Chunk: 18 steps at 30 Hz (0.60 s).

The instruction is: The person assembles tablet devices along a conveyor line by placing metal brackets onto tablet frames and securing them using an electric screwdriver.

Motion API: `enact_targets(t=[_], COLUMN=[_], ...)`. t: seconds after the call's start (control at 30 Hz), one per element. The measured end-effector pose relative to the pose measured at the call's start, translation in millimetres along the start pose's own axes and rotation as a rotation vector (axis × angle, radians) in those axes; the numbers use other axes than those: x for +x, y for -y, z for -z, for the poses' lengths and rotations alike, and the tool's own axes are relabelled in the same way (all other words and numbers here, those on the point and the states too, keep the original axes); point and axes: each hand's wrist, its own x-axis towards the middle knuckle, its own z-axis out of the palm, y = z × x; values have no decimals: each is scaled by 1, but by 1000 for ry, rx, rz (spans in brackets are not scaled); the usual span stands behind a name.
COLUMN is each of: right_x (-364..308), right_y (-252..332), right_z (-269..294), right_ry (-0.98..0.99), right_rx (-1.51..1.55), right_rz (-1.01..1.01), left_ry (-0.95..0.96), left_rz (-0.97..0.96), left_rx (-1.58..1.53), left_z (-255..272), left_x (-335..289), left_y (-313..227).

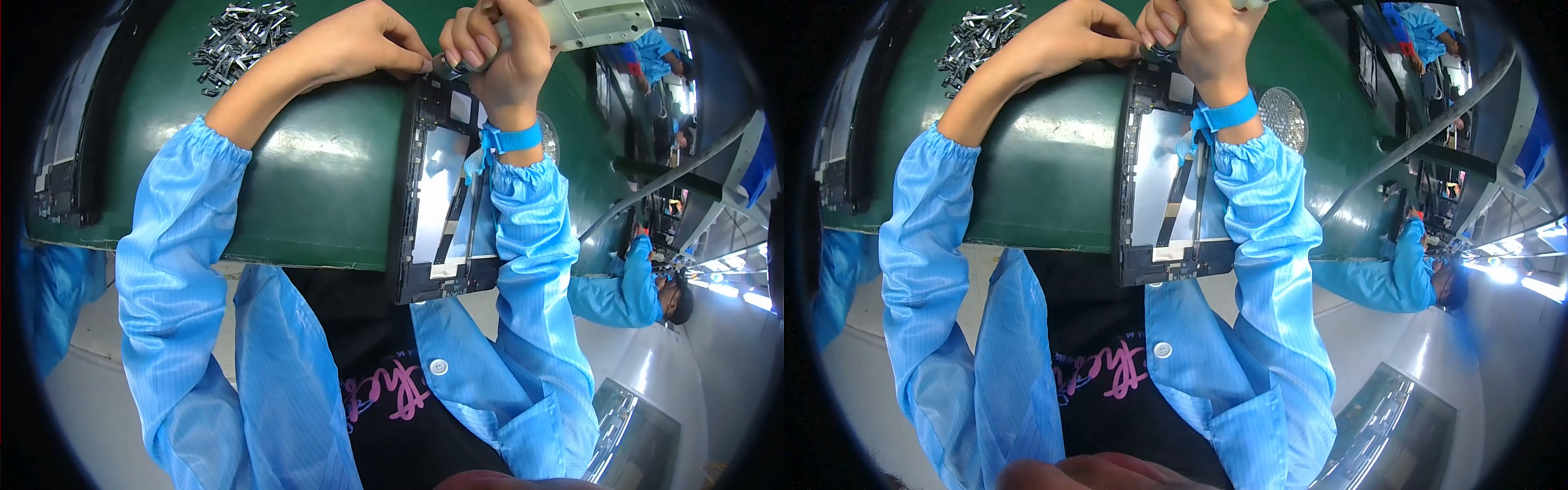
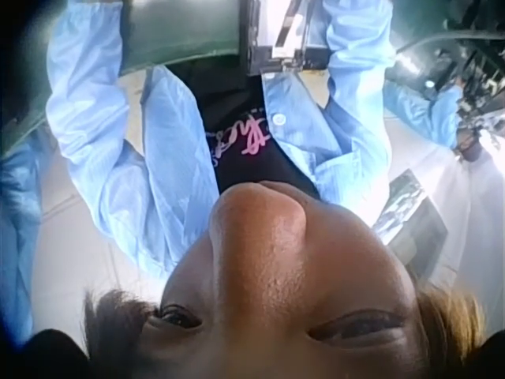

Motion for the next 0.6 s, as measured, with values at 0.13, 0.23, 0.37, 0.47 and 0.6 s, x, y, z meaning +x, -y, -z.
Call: enact_targets(t=[0.13,0.23,0.37,0.47,0.6], right_x=[0,-1,1,2,1], right_y=[-2,-4,-5,-1,7], right_z=[4,6,7,1,-14], right_ry=[5,19,13,-7,-112], right_rx=[49,39,35,34,2], right_rz=[-24,-22,-8,14,52], left_ry=[10,-5,2,13,-92], left_rz=[-3,0,-26,-6,29], left_rx=[-25,10,4,9,119], left_z=[-1,-2,-1,3,-1], left_x=[2,1,2,1,-1], left_y=[1,-1,0,-4,-11])
